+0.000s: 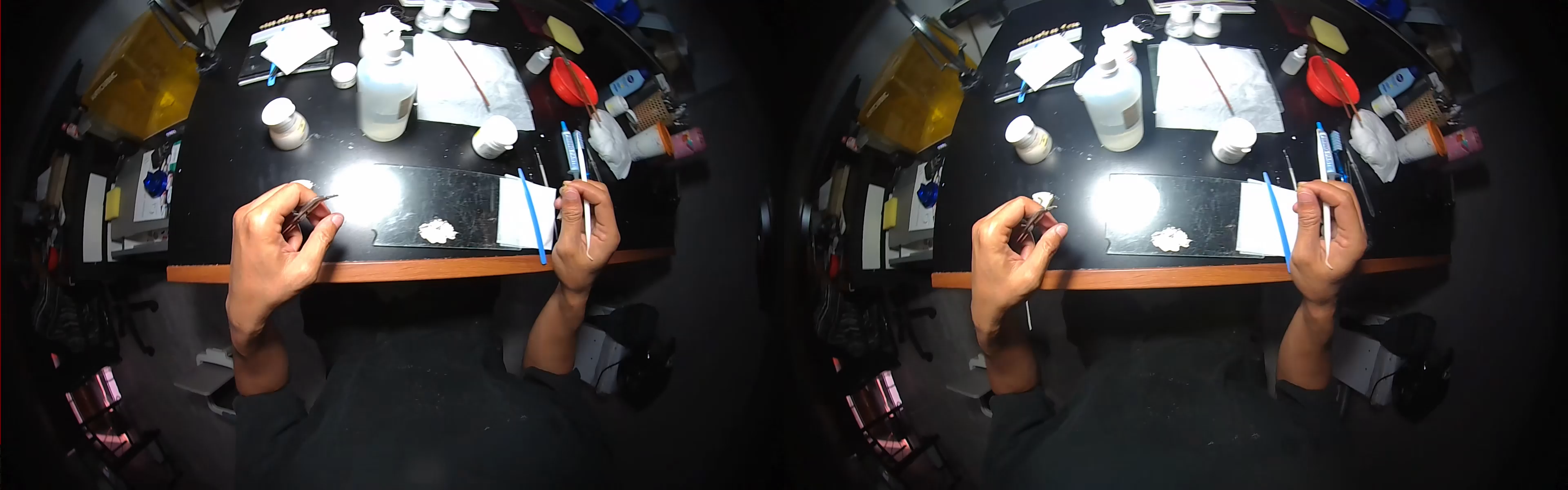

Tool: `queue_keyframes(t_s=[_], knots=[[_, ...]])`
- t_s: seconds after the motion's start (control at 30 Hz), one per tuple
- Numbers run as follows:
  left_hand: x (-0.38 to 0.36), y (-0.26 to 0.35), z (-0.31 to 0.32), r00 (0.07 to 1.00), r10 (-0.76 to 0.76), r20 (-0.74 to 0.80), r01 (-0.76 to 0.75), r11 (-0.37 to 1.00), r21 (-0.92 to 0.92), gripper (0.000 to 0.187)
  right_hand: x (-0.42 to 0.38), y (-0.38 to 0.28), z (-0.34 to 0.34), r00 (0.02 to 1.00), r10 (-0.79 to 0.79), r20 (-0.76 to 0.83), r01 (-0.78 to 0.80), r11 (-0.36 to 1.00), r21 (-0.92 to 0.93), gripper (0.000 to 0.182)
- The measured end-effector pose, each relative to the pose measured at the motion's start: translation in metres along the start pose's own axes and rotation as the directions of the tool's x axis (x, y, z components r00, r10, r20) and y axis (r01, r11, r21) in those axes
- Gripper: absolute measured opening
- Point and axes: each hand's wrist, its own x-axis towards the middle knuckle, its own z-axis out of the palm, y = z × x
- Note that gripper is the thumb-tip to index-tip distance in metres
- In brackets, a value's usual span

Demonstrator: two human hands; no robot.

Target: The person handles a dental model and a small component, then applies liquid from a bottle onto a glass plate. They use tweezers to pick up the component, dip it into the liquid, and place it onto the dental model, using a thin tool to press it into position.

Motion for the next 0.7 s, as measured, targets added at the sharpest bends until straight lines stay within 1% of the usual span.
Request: queue_keyframes(t_s=[0.03, 0.1, 0.13, 0.17, 0.23, 0.27, 0.3, 0.37, 0.4, 0.5, 0.53, 0.63, 0.7], knots=[[0.003, 0.001, 0.004, 1.0, 0.015, 0.002, -0.015, 1.0, 0.001, 0.014, 0.0, 0.002, -0.007, 0.999, 0.03, -0.025, -0.03, 1.0, -0.006, 0.002], [0.008, 0.003, 0.01, 0.999, 0.049, -0.005, -0.049, 0.999, 0.015, 0.013, -0.002, 0.009, -0.019, 0.999, 0.043, -0.025, -0.044, 0.998, -0.049, 0.003], [0.011, 0.007, 0.012, 0.999, 0.052, 0.005, -0.052, 0.998, 0.021, 0.013, -0.003, 0.012, -0.023, 0.999, 0.046, -0.027, -0.047, 0.997, -0.067, 0.004], [0.013, 0.011, 0.012, 0.998, 0.04, 0.051, -0.044, 0.997, 0.067, 0.011, -0.005, 0.015, -0.024, 0.999, 0.044, -0.032, -0.046, 0.997, -0.063, 0.005], [0.017, 0.014, 0.021, 0.99, 0.124, 0.061, -0.128, 0.99, 0.057, 0.01, -0.009, 0.022, -0.024, 0.998, 0.049, -0.038, -0.051, 0.997, -0.062, 0.006], [0.02, 0.007, 0.029, 0.969, 0.245, 0.038, -0.248, 0.965, 0.085, 0.012, -0.01, 0.026, -0.024, 0.999, 0.038, -0.023, -0.039, 0.998, -0.057, 0.007], [0.02, 0.009, 0.035, 0.975, 0.216, 0.055, -0.22, 0.97, 0.098, 0.014, -0.012, 0.027, -0.021, 0.998, 0.065, -0.026, -0.066, 0.997, -0.037, 0.007], [0.022, 0.011, 0.05, 0.975, 0.22, 0.041, -0.224, 0.954, 0.197, 0.013, -0.015, 0.035, -0.018, 0.999, 0.026, -0.022, -0.028, 0.997, -0.07, 0.006], [0.022, 0.007, 0.059, 0.97, 0.242, 0.016, -0.238, 0.938, 0.251, 0.013, -0.017, 0.039, -0.016, 1.0, 0.023, -0.017, -0.024, 0.998, -0.064, 0.005], [0.022, 0.001, 0.072, 0.953, 0.3, 0.038, -0.291, 0.875, 0.388, 0.022, -0.022, 0.043, -0.013, 0.999, 0.037, -0.03, -0.038, 0.999, -0.027, 0.005], [0.022, 0.003, 0.074, 0.966, 0.255, 0.049, -0.252, 0.876, 0.411, 0.022, -0.024, 0.043, -0.013, 0.999, 0.043, -0.033, -0.044, 0.999, -0.021, 0.005], [0.022, 0.006, 0.075, 0.967, 0.25, 0.058, -0.247, 0.848, 0.468, 0.023, -0.025, 0.043, -0.014, 0.998, 0.048, -0.034, -0.049, 0.999, -0.008, 0.004], [0.021, 0.009, 0.074, 0.972, 0.223, 0.068, -0.228, 0.851, 0.472, 0.026, -0.027, 0.044, -0.015, 0.999, 0.041, -0.032, -0.041, 0.999, 0.0, 0.004]])
